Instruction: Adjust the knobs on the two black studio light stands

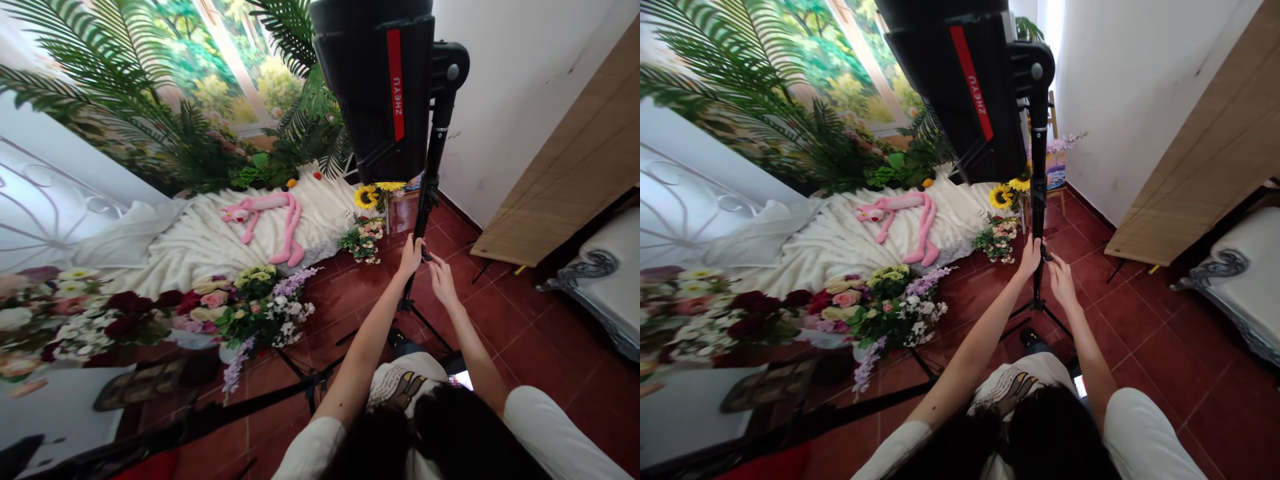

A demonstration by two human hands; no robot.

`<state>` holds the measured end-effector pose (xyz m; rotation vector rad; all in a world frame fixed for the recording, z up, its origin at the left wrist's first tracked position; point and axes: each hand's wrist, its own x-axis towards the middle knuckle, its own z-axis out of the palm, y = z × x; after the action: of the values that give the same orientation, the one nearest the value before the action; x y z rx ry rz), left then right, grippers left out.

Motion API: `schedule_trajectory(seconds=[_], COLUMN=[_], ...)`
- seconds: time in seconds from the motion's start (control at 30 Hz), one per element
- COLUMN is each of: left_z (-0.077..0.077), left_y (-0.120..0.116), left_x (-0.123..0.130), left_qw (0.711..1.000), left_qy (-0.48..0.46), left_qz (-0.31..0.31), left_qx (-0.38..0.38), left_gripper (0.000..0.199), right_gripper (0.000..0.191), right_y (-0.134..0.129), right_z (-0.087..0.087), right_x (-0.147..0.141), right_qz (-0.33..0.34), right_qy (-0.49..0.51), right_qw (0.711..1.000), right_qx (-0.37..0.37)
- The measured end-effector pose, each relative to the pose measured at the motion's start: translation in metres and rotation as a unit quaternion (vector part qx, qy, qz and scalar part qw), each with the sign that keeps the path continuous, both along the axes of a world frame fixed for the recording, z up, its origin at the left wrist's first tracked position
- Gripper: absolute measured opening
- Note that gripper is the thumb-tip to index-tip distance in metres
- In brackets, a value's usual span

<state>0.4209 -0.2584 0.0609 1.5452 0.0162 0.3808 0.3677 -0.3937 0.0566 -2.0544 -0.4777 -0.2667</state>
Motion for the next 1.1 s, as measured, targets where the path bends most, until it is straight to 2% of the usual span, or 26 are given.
schedule_trajectory(seconds=[0.27, 0.43, 0.57, 0.67, 0.77, 0.9, 1.1], left_z=[0.000, 0.004, 0.005, 0.002, -0.001, 0.001, 0.009], left_y=[0.001, -0.001, 0.000, 0.000, 0.001, 0.000, -0.001], left_x=[-0.001, -0.003, -0.004, -0.003, 0.000, -0.001, -0.006], left_qw=[0.999, 1.000, 1.000, 0.999, 0.999, 0.999, 1.000], left_qy=[-0.027, -0.013, -0.007, -0.010, -0.020, -0.020, -0.020], left_qz=[0.011, 0.003, 0.005, 0.011, 0.012, 0.005, -0.005], left_qx=[0.018, 0.007, 0.027, 0.041, 0.047, 0.035, 0.011], left_gripper=[0.038, 0.039, 0.040, 0.041, 0.042, 0.043, 0.047], right_gripper=[0.052, 0.057, 0.060, 0.056, 0.052, 0.048, 0.059], right_y=[0.011, 0.028, 0.034, 0.029, 0.023, 0.020, 0.023], right_z=[-0.009, -0.003, 0.007, 0.014, 0.016, 0.012, 0.005], right_x=[0.006, 0.002, 0.005, 0.009, 0.009, 0.007, 0.026], right_qz=[-0.037, -0.097, -0.131, -0.098, -0.067, -0.095, -0.148], right_qy=[0.023, 0.077, 0.225, 0.319, 0.346, 0.323, 0.170], right_qw=[0.994, 0.975, 0.925, 0.876, 0.855, 0.868, 0.937], right_qx=[0.103, 0.182, 0.278, 0.349, 0.381, 0.364, 0.266])
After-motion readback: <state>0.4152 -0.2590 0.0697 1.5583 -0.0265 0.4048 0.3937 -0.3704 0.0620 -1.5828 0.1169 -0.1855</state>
